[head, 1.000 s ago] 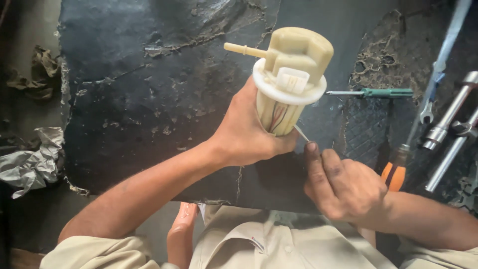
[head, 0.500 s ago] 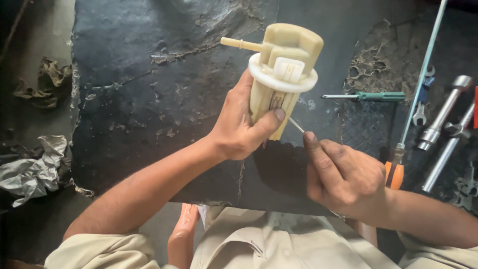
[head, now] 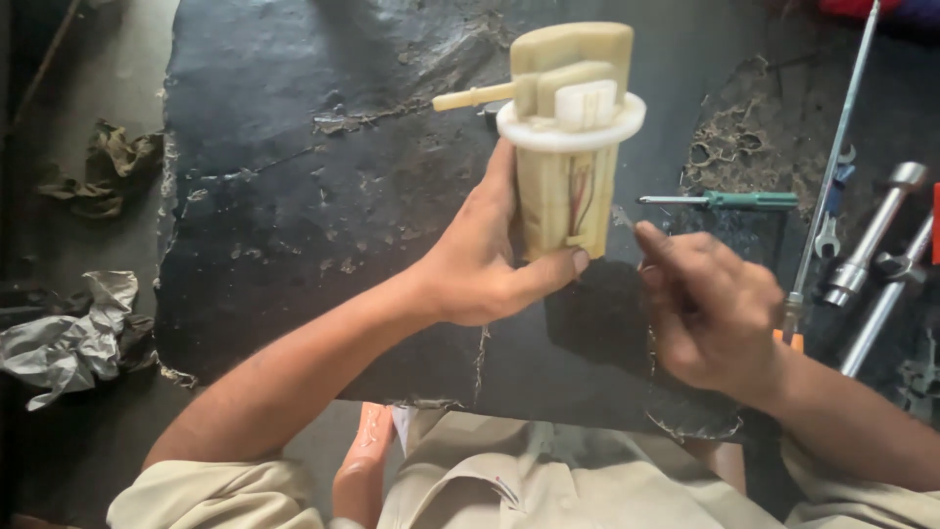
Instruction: The person sits at a workbench and unboxes a new fuel pump from a cardboard box. They use a screwdriver on a wiring switch assembly, then hold the fuel pump and pry and work at its lower connector area with a long screwdriver and small tool.
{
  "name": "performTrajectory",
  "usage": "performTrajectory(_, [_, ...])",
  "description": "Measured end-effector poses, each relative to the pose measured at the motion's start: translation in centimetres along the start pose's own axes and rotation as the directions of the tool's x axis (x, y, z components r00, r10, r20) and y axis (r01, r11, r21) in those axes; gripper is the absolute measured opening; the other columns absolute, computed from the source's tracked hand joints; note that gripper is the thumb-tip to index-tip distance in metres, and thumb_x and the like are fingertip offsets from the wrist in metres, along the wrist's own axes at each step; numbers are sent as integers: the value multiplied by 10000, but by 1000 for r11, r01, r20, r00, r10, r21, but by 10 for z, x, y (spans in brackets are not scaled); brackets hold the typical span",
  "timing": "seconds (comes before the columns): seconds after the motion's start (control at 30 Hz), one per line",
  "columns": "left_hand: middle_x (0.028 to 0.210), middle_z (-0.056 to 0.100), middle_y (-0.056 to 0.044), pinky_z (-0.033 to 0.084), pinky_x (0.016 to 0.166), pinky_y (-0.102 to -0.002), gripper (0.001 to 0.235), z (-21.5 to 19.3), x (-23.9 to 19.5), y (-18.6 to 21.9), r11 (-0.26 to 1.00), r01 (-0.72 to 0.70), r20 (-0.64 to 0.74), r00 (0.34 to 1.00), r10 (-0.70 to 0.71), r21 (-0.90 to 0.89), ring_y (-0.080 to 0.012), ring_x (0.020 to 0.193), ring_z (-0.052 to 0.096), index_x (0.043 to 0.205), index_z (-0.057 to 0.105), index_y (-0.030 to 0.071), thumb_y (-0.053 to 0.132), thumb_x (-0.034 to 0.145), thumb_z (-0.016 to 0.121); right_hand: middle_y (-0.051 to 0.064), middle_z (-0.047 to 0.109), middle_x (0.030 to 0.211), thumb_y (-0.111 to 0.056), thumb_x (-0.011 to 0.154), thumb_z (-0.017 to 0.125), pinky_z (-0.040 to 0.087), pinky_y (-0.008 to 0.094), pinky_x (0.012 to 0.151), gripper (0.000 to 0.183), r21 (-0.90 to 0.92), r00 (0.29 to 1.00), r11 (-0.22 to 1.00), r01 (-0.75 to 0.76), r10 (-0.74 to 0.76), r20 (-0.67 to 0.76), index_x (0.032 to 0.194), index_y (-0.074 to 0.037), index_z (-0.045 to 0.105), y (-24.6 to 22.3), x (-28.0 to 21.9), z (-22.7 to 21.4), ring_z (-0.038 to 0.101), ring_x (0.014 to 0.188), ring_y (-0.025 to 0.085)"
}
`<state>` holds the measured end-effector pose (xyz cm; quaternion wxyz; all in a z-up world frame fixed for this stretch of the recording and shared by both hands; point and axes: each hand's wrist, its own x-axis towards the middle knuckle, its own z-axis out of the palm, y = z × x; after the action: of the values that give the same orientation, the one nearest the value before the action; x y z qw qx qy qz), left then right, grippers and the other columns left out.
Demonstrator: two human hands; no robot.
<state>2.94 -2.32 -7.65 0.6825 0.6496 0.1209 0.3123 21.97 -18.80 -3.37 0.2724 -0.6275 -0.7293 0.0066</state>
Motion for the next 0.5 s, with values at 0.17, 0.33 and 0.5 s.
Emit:
performTrajectory(0.17, [1319, 700, -152, 644, 1025, -339, 1016, -4, 10, 21, 992, 123, 22, 992, -122, -4, -203, 1167, 748, 1613, 267, -39, 228, 851, 883, 113, 706, 926, 111, 927, 641, 499, 275, 537, 420, 387, 969, 889, -247, 220, 112, 1334, 10, 646, 16, 9, -18, 642, 608, 157])
performTrajectory(0.33, [1174, 755, -162, 633, 919, -333, 967, 5, 9, 16, 949, 166, -125, 983, -136, 268, -223, 1035, 784, 1506, 410, -46, 283, 738, 896, 154, 739, 949, 83, 830, 705, 545, 324, 597, 401, -88, 968, 993, -84, 102, 228, 1223, 3, 702, -11, 27, -59, 716, 716, 237])
performTrajectory(0.5, [1105, 747, -195, 606, 865, -380, 916, 10, 5, 12, 838, 171, -177, 980, -90, 518, -295, 965, 768, 1467, 445, -41, 289, 733, 881, 111, 736, 953, 32, 854, 733, 552, 299, 621, 354, -141, 965, 972, -187, 209, 160, 1193, -68, 725, -27, 17, -59, 714, 719, 204])
